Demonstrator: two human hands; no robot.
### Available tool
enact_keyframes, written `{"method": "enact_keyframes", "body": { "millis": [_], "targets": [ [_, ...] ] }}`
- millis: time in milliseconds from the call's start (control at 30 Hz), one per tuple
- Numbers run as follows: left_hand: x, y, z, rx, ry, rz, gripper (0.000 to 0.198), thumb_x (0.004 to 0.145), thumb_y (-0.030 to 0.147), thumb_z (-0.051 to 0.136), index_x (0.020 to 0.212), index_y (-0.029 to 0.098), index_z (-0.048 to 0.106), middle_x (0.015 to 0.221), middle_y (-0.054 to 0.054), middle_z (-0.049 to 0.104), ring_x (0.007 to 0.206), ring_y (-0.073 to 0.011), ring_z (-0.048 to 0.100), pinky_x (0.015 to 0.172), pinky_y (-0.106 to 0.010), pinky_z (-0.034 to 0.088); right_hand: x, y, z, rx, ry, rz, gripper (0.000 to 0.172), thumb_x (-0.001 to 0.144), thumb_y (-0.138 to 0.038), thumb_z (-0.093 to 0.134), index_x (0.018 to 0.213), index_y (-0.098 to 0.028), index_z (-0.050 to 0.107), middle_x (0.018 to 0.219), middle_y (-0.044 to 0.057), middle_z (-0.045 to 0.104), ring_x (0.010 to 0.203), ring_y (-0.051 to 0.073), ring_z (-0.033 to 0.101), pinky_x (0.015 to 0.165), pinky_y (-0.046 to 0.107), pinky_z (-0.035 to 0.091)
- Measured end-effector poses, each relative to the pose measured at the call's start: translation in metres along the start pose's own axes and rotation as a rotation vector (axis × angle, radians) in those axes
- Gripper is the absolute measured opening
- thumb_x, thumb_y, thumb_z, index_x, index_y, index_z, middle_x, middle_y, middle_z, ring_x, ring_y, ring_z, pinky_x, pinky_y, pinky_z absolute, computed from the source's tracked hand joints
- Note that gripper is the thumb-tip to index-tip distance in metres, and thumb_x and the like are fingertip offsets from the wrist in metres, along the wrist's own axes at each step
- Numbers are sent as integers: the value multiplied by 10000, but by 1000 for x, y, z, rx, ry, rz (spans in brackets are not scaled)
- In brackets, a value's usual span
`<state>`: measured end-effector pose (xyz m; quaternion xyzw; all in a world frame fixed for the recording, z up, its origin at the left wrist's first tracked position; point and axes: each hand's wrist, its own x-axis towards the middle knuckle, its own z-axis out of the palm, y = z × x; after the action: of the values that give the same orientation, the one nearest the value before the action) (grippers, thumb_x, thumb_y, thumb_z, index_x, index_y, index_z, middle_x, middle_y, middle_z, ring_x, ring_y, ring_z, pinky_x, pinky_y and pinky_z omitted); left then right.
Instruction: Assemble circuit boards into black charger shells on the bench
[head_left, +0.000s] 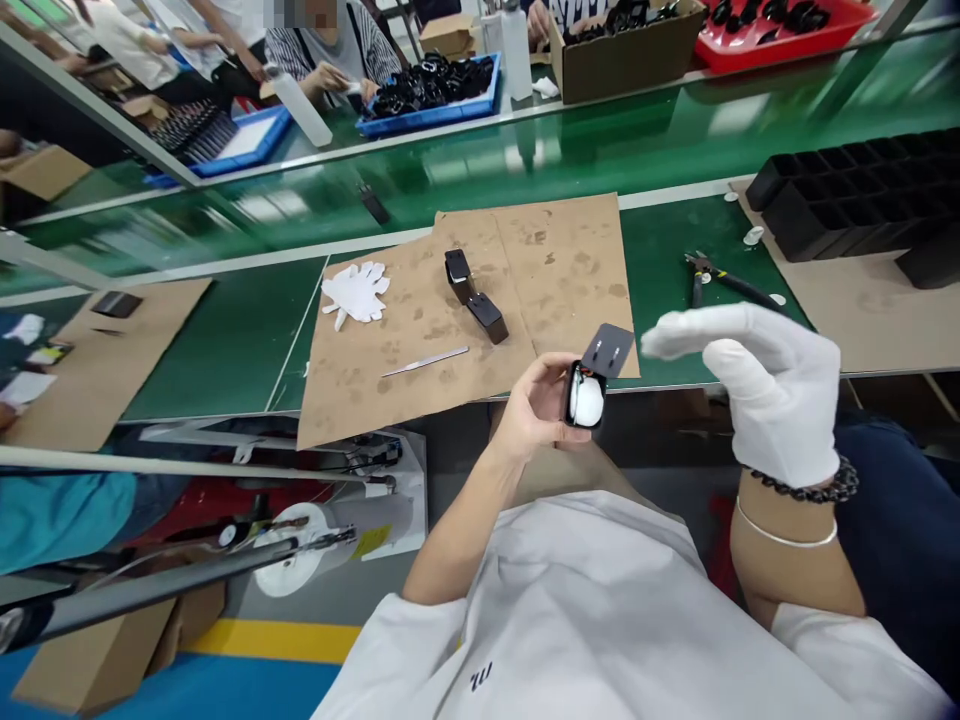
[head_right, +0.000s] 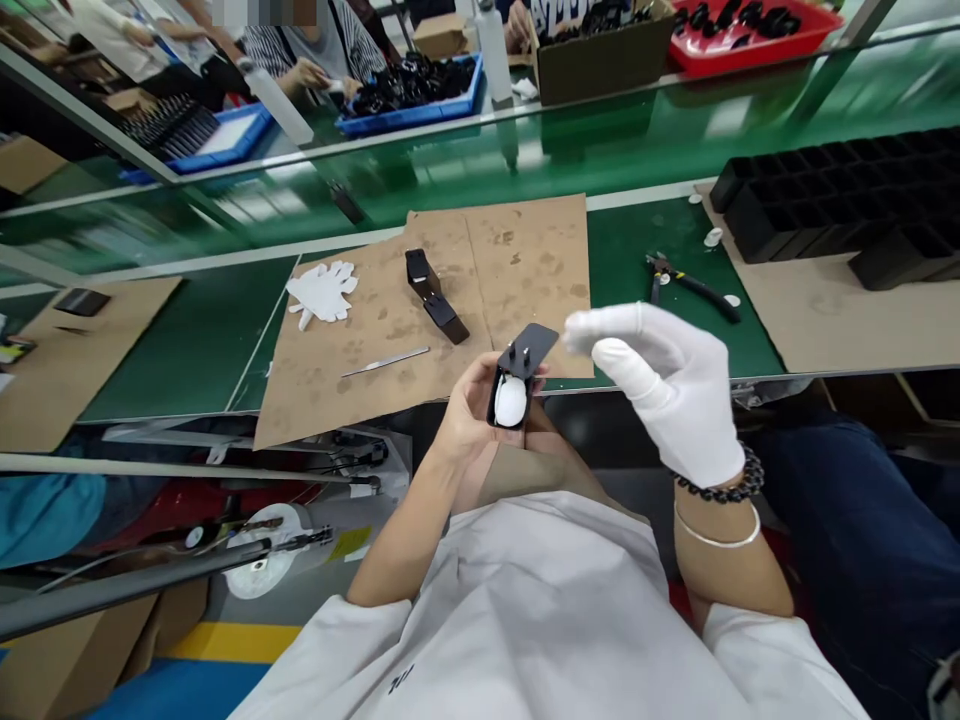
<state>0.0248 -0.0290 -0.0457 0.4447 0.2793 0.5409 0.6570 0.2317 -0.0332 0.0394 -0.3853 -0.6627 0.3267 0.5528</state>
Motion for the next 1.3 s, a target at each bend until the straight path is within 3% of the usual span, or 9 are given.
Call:
{"method": "enact_keyframes", "body": {
  "millis": [67,133,233,333,433,567,833,1100,1300],
  "targets": [
    [-3,2,4,-39,-53,-31,753,429,285,1022,1080,242,646,1119,-68,695,1156,-309,668,1000,-430,531,10,10,-6,93,-79,25,284,894,-316,755,1178,-330,763,1257,0,748,1226,246,685,1007,376,594],
    [-6,4,7,-66,-95,-53,756,415,275,1026,1069,241,649,1090,-68,694,1133,-312,677,967,-422,548,20,22,-8,179,-303,70,343,836,-359,813,1176,-336,770,1348,4,706,1318,278,631,1054,414,580],
    [-8,6,8,-98,-140,-68,756,408,287,1031,1057,237,647,1087,-71,690,1117,-312,683,952,-415,556,31,36,-8,312,-451,149,242,765,-439,862,964,-305,831,1102,33,801,1052,280,765,908,418,651],
    [-8,9,6,-58,-157,-39,738,444,300,1022,1076,234,648,1113,-78,692,1110,-296,686,936,-386,557,32,36,-5,350,-429,168,246,685,-426,919,868,-284,838,964,40,817,904,263,788,832,394,672],
    [-8,10,5,48,-92,53,741,476,333,1013,1115,229,651,1092,-65,696,1040,-248,699,863,-316,559,24,24,-2,275,-326,107,174,725,-301,905,884,-296,834,957,16,815,891,227,783,837,360,667],
    [-7,2,8,179,83,239,708,555,300,994,1161,237,632,1169,-61,695,1056,-205,690,893,-290,551,2,6,9,24,-110,42,188,792,-177,842,946,-280,811,1033,5,799,960,200,762,873,338,642],
    [-2,-20,21,332,256,486,657,675,359,940,1215,270,577,1240,-74,660,1203,-245,663,984,-349,539,-22,-6,39,-569,36,-210,233,910,-216,719,1142,-226,747,1003,65,764,874,191,718,788,329,606],
    [34,-48,12,489,420,523,513,764,317,854,1172,226,558,1218,-94,639,1167,-250,664,988,-381,523,-5,45,46,-778,68,-215,130,891,-270,698,980,-182,731,894,92,739,825,261,684,710,392,565],
    [50,-54,15,355,444,426,579,699,290,899,1139,232,527,1269,-91,593,1263,-245,622,1109,-401,470,8,82,47,-566,80,-90,131,899,-325,687,922,-196,685,893,80,727,864,252,685,794,394,567]
  ]
}}
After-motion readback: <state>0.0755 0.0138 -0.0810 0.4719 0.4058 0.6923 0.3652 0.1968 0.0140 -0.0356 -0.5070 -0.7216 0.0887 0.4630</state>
